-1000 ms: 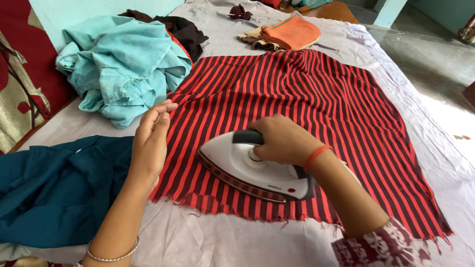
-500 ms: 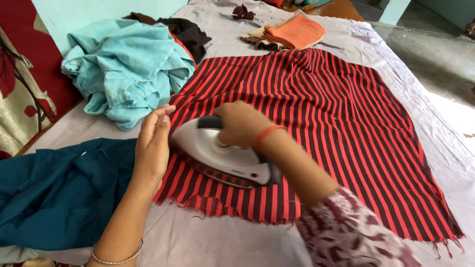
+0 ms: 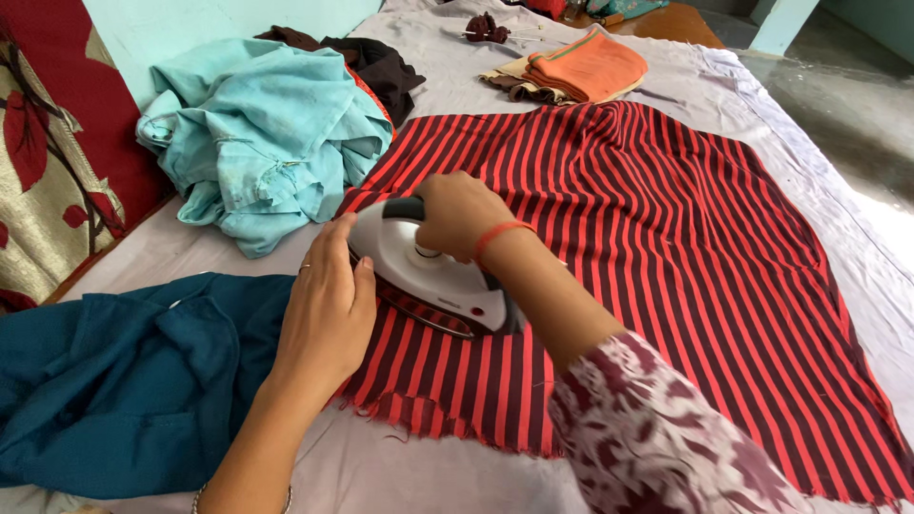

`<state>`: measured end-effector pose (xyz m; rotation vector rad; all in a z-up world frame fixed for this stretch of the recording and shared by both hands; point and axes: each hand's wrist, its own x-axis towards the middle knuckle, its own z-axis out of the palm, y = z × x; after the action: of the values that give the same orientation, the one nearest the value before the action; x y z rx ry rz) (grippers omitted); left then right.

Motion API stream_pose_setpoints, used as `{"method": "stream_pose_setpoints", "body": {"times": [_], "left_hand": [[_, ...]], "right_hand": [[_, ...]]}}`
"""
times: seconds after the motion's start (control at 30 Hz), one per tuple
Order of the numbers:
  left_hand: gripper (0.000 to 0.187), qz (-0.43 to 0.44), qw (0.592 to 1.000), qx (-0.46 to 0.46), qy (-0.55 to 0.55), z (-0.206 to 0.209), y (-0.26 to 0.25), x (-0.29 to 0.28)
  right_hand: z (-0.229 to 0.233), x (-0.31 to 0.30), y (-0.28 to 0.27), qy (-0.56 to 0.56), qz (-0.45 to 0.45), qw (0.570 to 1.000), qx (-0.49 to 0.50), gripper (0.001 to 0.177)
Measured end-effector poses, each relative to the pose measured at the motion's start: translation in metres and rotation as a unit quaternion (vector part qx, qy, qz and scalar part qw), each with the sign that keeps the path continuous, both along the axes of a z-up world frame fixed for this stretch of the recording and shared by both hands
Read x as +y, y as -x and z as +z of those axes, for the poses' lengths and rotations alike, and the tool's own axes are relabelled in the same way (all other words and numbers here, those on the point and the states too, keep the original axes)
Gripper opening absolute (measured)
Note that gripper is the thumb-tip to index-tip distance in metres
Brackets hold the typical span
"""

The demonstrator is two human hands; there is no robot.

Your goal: The person irons a red and black striped garment laid out on a bed. They use an electric iron to smooth the fabric, repeatedly moving the iron across different sections and occasionally adjusting the garment with their hands.

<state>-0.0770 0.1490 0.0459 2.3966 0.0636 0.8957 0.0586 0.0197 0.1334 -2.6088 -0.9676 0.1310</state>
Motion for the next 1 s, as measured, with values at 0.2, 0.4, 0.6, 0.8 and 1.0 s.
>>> {"method": "stream_pose_setpoints", "body": {"times": [0.2, 0.4, 0.6, 0.8, 1.0], "left_hand": [[0.054, 0.028, 0.991, -0.014, -0.133, -0.016, -0.003, 0.003], [0.06, 0.017, 0.967, 0.128, -0.221, -0.039, -0.009, 0.009], [0.055, 0.003, 0.942, 0.187, -0.278, -0.047, -0.007, 0.006], [0.057, 0.011, 0.941, 0.169, -0.292, -0.043, -0.006, 0.004], [0.055, 0.014, 0.945, 0.168, -0.281, -0.042, -0.006, 0.004]], "right_hand": [[-0.003, -0.003, -0.008, 0.008, -0.006, 1.0, -0.002, 0.024], [0.005, -0.064, 0.0, 0.019, -0.058, 0.997, 0.042, 0.027], [0.008, -0.064, -0.003, 0.031, -0.059, 0.997, 0.043, 0.025], [0.0, -0.021, -0.022, 0.002, -0.015, 1.0, 0.014, 0.029], [0.001, -0.01, -0.026, 0.02, -0.04, 0.999, 0.017, 0.029]]}}
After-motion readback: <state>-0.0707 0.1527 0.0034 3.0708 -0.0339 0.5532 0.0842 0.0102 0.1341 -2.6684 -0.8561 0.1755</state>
